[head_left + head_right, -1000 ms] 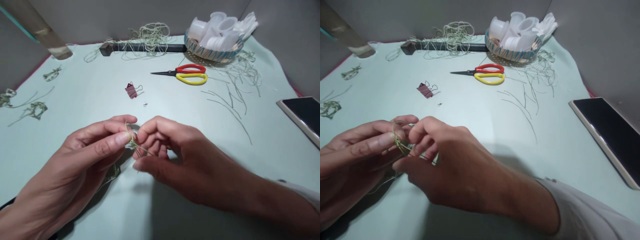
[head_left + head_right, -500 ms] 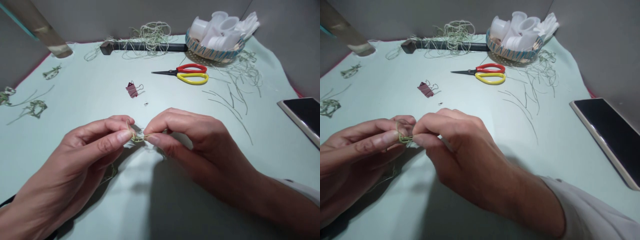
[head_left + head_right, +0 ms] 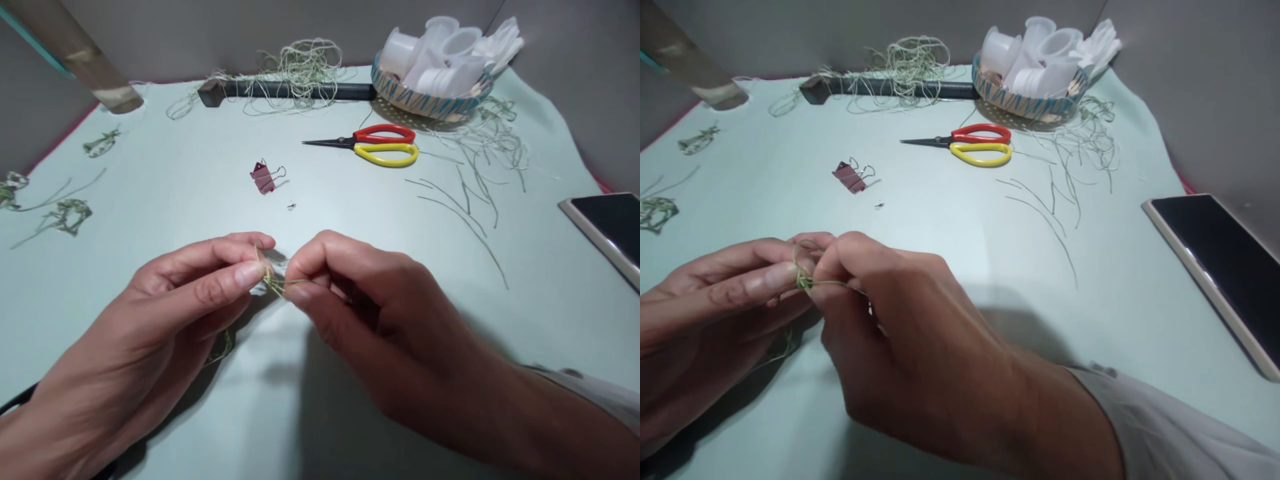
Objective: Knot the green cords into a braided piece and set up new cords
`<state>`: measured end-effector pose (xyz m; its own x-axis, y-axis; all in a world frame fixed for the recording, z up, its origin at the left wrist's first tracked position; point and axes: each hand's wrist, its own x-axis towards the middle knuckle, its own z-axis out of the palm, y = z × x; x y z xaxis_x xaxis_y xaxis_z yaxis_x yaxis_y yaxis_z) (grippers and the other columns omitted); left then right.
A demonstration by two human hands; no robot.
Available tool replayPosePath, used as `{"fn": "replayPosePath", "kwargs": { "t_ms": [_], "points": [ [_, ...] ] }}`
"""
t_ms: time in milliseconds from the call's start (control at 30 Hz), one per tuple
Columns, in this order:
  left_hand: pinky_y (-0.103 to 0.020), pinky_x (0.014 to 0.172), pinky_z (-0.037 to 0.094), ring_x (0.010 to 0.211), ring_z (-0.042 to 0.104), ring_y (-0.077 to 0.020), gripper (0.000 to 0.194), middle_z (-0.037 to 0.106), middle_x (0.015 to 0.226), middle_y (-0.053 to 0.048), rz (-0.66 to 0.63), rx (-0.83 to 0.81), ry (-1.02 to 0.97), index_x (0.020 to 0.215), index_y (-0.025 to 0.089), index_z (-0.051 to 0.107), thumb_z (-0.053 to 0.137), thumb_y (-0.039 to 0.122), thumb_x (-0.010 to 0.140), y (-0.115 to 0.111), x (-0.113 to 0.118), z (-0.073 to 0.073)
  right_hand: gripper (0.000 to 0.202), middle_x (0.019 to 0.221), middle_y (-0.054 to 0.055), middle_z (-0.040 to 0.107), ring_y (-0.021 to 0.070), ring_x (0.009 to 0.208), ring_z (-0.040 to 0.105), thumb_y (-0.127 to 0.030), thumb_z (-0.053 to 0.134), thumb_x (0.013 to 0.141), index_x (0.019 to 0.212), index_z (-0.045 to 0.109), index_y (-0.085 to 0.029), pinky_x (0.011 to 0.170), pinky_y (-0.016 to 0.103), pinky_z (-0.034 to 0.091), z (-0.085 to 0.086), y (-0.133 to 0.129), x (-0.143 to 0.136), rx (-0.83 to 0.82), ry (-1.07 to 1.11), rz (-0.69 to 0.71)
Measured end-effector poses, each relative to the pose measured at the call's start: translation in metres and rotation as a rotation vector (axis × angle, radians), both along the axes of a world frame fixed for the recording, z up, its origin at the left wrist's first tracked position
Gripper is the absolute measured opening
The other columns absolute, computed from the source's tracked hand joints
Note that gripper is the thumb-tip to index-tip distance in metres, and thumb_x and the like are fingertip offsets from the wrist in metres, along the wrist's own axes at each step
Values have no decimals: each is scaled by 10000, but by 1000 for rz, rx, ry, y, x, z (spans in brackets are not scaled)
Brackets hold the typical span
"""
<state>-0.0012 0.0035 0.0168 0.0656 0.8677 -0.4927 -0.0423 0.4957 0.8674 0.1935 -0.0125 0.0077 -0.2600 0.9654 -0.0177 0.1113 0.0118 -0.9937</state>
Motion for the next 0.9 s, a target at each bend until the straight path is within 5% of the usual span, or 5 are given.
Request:
{"fn": "replayPosePath", "kwargs": {
  "t_ms": [333, 633, 900],
  "points": [
    [-150, 478, 524, 530, 474, -95, 187, 555, 586, 34, -148, 91, 8, 669, 244, 830, 961, 342, 758, 2, -3, -3, 190, 636, -102, 457, 43, 528, 353, -108, 584, 988, 838, 556, -223, 450, 142, 311, -5, -7, 9, 130, -182, 118],
    [-121, 477, 497, 535, 438, -80, 152, 509, 595, 41, -149, 124, -1, 679, 252, 829, 899, 292, 808, 2, -4, -4, 256, 678, -53, 555, 102, 574, 477, -253, 577, 1071, 817, 543, -254, 537, 234, 408, -6, -6, 11, 193, -132, 145],
    [-157, 499, 539, 555, 512, -101, 176, 550, 616, 27, -153, 111, 17, 698, 254, 829, 917, 361, 806, 1, -5, -4, 262, 621, -90, 439, 77, 510, 353, -97, 499, 1080, 890, 609, -239, 493, 204, 329, -5, -11, 10, 190, -107, 131]
  ]
}}
